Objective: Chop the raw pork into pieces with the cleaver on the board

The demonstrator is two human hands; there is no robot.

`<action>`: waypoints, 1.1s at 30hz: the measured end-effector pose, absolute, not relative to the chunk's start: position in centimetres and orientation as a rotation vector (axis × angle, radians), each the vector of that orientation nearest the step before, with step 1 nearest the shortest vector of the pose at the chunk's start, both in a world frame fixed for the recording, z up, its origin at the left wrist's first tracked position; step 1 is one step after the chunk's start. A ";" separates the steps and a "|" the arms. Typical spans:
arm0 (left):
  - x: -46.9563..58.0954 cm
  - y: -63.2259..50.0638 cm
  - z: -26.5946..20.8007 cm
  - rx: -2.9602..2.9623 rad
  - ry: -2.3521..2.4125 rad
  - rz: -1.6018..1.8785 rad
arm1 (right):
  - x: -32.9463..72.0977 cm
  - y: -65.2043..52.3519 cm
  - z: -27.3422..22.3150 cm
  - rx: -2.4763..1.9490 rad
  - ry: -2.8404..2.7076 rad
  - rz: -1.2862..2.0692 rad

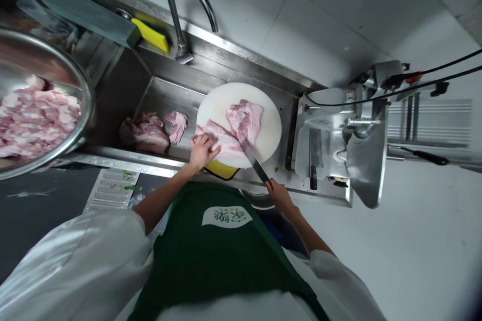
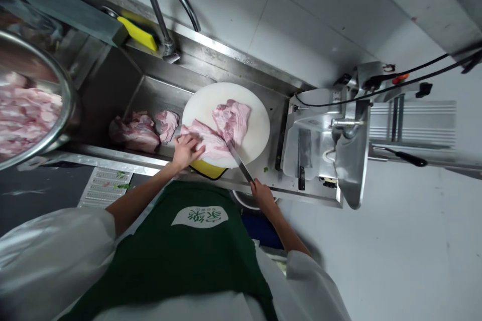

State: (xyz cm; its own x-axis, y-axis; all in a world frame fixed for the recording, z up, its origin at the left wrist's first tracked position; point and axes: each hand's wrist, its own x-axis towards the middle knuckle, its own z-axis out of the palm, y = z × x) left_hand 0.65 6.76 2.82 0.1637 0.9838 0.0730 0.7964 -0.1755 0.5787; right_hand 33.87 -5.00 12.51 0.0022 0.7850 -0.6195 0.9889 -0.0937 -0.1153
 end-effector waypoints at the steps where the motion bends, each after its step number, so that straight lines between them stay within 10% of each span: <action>1: 1.0 7.8 3.1 2.045 1.682 0.628 | 34.4 -5.6 12.8 1.932 1.820 -0.803; 14: -1.6 4.8 2.2 1.896 1.725 0.412 | 33.9 -3.2 12.0 1.935 2.012 -0.760; 22: -2.9 3.6 -0.1 0.955 1.638 0.914 | 30.2 5.0 17.2 2.101 2.533 -0.646; 33: -2.2 4.4 -1.2 0.442 1.510 1.249 | 34.3 0.0 12.5 1.879 2.157 -0.843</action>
State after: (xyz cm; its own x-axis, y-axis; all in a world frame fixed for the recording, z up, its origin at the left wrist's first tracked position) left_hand -2.17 4.43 -1.21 -0.3555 0.7984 -0.4861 -0.3274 0.3807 0.8648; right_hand 34.30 0.03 12.50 -0.1981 0.8609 -0.4686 0.9506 0.0521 -0.3060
